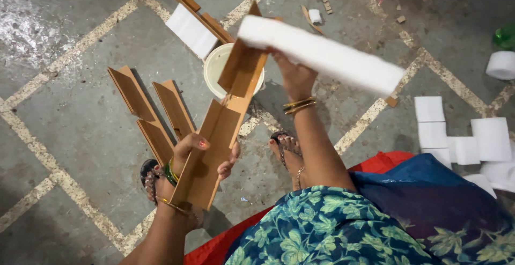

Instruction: The person sits on the floor and repeatedly dips a white paper roll into a bucket of liquid, then inserts the roll into a brown cardboard frame. The person handles multiple frames and rolls, occasionally adjusting the bucket or picking up new frames from the floor.

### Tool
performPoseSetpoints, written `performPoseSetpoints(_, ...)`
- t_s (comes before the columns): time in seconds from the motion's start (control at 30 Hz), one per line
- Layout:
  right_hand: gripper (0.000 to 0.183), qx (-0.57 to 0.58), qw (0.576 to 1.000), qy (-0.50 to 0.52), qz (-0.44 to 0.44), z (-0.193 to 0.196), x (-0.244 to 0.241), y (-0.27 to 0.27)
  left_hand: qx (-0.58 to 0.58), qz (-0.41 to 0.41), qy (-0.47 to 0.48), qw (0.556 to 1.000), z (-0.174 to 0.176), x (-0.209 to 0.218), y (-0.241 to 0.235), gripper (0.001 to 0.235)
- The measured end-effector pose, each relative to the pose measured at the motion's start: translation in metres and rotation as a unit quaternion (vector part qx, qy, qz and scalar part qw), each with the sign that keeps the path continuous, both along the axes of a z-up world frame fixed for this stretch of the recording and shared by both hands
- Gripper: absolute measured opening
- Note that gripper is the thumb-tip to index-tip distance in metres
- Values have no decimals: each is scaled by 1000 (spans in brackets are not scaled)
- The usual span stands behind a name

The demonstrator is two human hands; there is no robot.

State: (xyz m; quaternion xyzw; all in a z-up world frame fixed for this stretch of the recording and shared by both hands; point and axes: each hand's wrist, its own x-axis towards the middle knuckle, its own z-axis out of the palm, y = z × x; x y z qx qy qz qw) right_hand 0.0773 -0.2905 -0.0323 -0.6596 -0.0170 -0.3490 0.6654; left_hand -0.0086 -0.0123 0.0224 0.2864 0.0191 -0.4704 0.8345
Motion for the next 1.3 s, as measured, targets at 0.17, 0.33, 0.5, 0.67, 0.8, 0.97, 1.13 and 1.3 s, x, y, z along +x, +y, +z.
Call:
performPoseSetpoints(0.17,37,77,995,-10,65,-8,5,-1,-77,10,27,997,-5,2,5,63)
performPoseSetpoints(0.33,41,-58,990,38,125,15,-7,29,-117,40,25,992,-1,7,11,60)
performPoseSetpoints(0.5,38,-216,970,-3,116,56,-16,44,-34,103,-8,994,13,9,10,62)
performPoseSetpoints(0.67,34,-379,925,-33,-2,74,-13,49,-52,115,-9,992,19,7,8,62)
performPoseSetpoints(0.8,36,-221,971,2,91,70,-13,46,-65,97,-1,993,17,4,10,61)
performPoseSetpoints(0.97,41,-189,976,2,106,65,-13,44,-86,104,-7,991,18,9,10,60)
performPoseSetpoints(1.13,24,-401,913,-4,77,65,-11,39,-38,104,-3,994,24,11,13,61)
performPoseSetpoints(1.3,30,-332,926,-104,148,64,-6,12,15,70,37,997,27,13,8,65)
